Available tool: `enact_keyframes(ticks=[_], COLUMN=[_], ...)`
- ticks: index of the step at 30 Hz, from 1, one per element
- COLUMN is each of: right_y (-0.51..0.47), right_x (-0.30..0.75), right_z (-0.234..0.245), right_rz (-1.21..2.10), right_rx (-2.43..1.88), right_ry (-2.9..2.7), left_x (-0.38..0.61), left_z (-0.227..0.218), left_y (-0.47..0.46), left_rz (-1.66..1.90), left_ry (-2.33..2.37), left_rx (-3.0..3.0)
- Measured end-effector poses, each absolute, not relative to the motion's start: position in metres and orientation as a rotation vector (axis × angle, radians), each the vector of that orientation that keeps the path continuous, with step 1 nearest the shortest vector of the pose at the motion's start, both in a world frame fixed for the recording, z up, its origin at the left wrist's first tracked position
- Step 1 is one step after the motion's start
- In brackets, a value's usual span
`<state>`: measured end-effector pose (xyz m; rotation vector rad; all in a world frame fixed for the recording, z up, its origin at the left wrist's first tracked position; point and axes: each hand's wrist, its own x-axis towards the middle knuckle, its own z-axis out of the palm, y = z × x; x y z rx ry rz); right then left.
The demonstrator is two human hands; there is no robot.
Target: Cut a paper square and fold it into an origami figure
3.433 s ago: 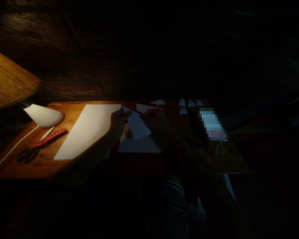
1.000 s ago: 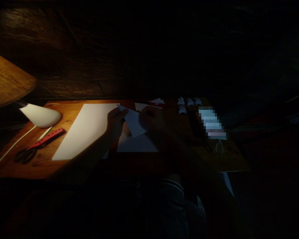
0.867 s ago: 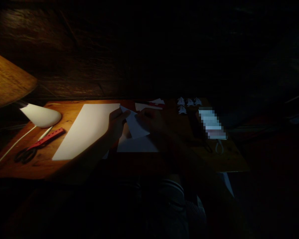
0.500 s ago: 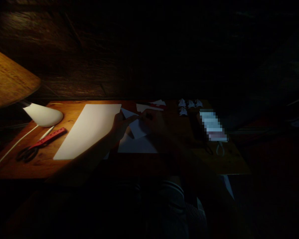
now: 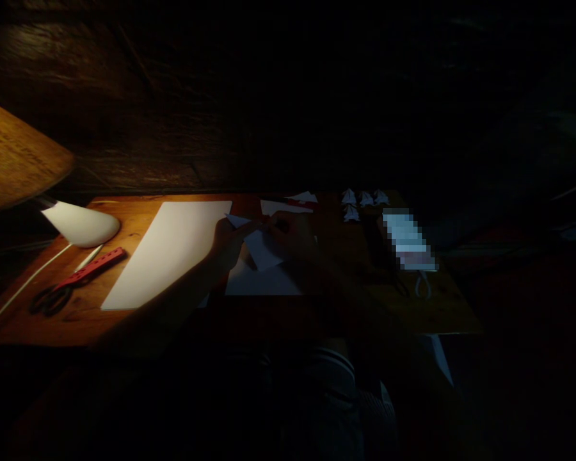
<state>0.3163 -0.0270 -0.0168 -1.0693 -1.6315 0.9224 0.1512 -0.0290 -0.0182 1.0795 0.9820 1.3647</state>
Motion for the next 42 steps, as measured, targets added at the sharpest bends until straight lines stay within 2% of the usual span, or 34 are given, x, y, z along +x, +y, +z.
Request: enact_keyframes(ticks=[7, 32, 42], right_y=[-0.021, -0.016, -0.016], right_x=[0.317, 0.323, 0.322], right_z=[-0.020, -0.024, -0.028], right_rz=[1.070, 1.020, 1.174], right_rx=[-1.134, -1.134, -1.098], right_ry=[-1.493, -1.467, -1.491], left_x=[0.149, 0.138, 0.136], left_z=[-0.018, -0.026, -0.022], left_y=[-0.025, -0.012, -0.012], left_rz=[1.430, 1.480, 1.509], left_ry=[0.951, 0.930, 0.961], left_rx=[0.861, 0.731, 0.738])
